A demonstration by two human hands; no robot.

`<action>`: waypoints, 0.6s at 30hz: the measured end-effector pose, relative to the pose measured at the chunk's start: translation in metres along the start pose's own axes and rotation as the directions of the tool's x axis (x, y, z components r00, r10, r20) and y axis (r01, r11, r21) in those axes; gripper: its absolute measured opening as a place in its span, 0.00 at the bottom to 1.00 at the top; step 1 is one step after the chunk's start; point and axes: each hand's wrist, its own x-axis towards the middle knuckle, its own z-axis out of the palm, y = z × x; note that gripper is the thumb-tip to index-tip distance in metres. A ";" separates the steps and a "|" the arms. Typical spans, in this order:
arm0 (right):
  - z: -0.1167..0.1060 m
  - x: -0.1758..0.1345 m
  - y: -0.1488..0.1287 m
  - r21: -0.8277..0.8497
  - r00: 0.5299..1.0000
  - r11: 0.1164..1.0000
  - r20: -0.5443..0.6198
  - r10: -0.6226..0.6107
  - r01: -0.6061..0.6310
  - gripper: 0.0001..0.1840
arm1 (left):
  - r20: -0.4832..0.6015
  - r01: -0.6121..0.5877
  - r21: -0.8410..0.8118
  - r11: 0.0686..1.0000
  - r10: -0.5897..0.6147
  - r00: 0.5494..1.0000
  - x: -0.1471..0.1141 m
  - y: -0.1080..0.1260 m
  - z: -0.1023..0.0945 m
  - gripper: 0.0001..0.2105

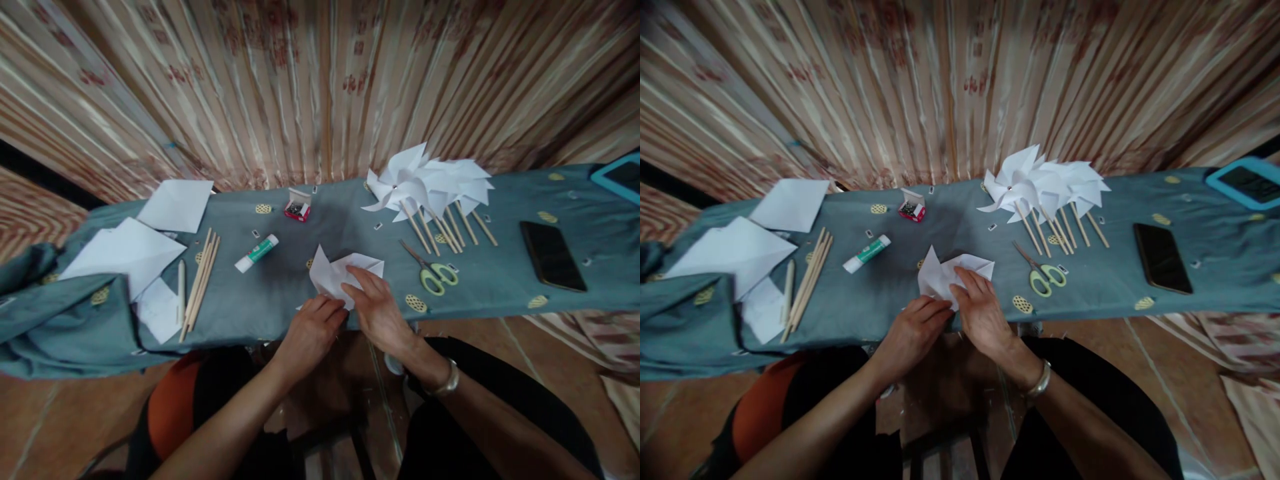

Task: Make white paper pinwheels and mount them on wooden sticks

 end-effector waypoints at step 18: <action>-0.011 -0.010 0.034 0.013 0.988 0.991 -0.072 0.137 -0.136 0.20 | -0.121 0.018 0.078 0.997 -0.008 0.993 0.005 -0.017 -0.012 0.11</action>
